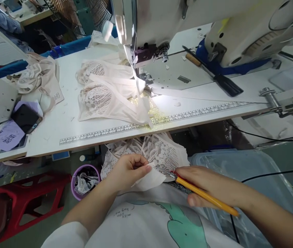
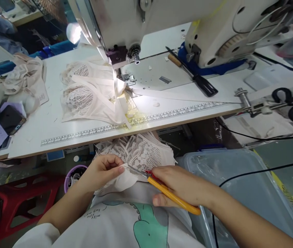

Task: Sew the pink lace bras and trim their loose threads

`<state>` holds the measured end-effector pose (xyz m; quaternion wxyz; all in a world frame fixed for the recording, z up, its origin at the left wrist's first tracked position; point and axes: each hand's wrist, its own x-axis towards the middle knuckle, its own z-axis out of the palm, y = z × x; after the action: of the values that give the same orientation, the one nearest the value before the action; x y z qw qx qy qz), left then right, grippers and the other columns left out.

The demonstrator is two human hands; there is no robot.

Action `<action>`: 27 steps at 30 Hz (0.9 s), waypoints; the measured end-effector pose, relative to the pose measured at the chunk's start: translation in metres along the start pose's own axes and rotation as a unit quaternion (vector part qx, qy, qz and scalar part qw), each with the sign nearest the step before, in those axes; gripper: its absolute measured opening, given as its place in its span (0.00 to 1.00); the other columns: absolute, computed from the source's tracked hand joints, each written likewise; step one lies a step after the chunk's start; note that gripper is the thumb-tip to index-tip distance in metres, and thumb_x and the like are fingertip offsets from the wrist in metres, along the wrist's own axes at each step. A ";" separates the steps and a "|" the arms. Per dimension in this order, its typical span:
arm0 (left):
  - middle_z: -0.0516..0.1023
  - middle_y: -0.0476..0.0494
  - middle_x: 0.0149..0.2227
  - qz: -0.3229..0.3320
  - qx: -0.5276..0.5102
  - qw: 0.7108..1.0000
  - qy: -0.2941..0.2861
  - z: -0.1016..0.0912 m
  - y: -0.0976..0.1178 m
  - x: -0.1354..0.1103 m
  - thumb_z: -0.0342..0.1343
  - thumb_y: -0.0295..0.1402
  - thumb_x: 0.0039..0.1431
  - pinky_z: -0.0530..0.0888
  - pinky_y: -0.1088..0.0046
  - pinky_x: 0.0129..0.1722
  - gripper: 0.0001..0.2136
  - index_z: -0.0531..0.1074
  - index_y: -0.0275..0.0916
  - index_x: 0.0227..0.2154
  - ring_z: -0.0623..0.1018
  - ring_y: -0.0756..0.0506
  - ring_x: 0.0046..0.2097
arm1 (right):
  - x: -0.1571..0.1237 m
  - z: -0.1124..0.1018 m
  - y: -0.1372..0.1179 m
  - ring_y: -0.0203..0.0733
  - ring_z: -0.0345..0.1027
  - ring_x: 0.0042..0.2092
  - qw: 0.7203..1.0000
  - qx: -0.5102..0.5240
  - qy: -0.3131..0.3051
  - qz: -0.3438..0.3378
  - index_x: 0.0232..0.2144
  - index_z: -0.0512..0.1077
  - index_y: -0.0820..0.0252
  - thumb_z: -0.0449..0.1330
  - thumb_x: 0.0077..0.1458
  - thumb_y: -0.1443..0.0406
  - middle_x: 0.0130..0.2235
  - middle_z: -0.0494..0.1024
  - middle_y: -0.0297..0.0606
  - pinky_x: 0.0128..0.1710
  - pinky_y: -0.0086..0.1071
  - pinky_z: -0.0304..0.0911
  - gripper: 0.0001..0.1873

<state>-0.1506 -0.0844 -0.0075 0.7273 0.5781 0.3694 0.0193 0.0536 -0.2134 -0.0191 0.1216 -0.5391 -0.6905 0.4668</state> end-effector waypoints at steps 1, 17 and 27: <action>0.63 0.53 0.19 -0.002 0.000 1.000 0.003 0.001 0.000 0.000 0.60 0.40 0.45 0.56 0.80 0.20 0.13 0.67 0.34 0.22 0.60 0.55 0.21 | -0.002 0.002 0.001 0.37 0.52 0.25 1.000 -0.006 -0.001 -0.002 0.23 0.53 0.57 0.35 0.47 0.33 0.25 0.59 0.33 0.24 0.31 0.49 0.34; 0.61 0.54 0.19 -0.007 0.017 1.000 -0.007 0.000 0.001 0.003 0.58 0.39 0.47 0.55 0.80 0.20 0.12 0.65 0.35 0.21 0.58 0.56 0.21 | -0.004 0.013 0.000 0.35 0.51 0.22 0.995 0.027 0.047 0.083 0.20 0.53 0.57 0.55 0.51 0.48 0.21 0.61 0.30 0.20 0.29 0.45 0.23; 0.63 0.53 0.20 0.013 0.048 0.999 -0.009 -0.003 0.002 0.003 0.57 0.38 0.50 0.57 0.79 0.21 0.11 0.66 0.35 0.23 0.60 0.55 0.22 | 0.004 0.021 -0.002 0.33 0.50 0.21 0.966 0.149 0.177 0.118 0.17 0.55 0.57 0.57 0.48 0.47 0.19 0.57 0.28 0.19 0.27 0.48 0.25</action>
<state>-0.1493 -0.0796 -0.0078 0.7019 0.6172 0.3555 0.0058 0.0360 -0.2206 -0.0301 0.2646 -0.6668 -0.5122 0.4723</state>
